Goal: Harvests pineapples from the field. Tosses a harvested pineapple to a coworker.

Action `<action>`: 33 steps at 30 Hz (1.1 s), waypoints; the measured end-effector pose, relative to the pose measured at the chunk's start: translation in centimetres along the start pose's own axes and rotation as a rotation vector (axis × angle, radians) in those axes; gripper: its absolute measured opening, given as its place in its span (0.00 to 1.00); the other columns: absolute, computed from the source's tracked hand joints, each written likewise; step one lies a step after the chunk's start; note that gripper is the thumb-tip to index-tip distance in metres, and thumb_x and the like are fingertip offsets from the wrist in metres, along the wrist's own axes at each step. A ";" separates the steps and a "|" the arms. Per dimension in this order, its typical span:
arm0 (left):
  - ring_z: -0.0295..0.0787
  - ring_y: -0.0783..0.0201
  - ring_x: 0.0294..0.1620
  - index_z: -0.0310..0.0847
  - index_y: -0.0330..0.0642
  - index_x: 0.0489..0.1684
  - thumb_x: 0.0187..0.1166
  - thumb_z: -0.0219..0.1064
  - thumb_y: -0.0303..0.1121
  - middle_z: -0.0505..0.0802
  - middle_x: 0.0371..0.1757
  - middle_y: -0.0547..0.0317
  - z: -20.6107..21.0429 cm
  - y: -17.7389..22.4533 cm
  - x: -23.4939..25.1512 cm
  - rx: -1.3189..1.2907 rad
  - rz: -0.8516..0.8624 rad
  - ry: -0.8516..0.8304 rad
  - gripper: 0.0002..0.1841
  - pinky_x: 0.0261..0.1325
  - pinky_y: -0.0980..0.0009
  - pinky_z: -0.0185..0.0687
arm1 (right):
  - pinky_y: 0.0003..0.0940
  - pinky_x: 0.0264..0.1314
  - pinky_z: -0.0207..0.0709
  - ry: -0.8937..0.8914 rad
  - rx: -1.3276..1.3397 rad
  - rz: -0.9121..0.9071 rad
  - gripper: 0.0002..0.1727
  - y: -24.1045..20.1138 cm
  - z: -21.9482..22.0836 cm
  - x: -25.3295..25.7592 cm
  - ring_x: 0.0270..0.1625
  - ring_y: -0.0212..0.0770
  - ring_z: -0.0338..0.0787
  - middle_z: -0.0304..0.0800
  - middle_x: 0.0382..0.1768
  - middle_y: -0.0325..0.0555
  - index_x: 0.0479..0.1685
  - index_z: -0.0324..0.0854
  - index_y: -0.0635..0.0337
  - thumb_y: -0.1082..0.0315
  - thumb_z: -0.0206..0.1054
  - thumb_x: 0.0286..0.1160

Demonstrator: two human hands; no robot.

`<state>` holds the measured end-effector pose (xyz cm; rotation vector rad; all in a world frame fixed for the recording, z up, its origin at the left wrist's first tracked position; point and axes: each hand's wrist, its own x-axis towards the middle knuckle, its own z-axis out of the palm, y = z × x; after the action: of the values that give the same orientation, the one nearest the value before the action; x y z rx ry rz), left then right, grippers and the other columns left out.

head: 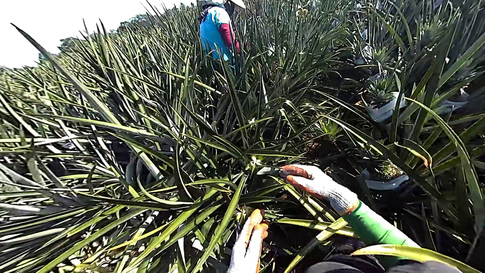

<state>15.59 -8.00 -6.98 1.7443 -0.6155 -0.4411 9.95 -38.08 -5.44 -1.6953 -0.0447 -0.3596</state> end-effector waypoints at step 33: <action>0.88 0.51 0.66 0.64 0.36 0.85 0.90 0.50 0.35 0.82 0.76 0.43 1.3 1.1 -0.4 -0.072 -0.117 0.025 0.25 0.67 0.53 0.87 | 0.39 0.75 0.83 -0.009 -0.015 0.006 0.23 0.6 0.0 0.2 0.68 0.34 0.89 0.89 0.69 0.41 0.75 0.81 0.55 0.56 0.61 0.86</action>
<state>14.33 -9.00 -6.30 1.7205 -0.4756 -0.5157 10.28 -38.17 -5.94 -1.7117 -0.0440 -0.3484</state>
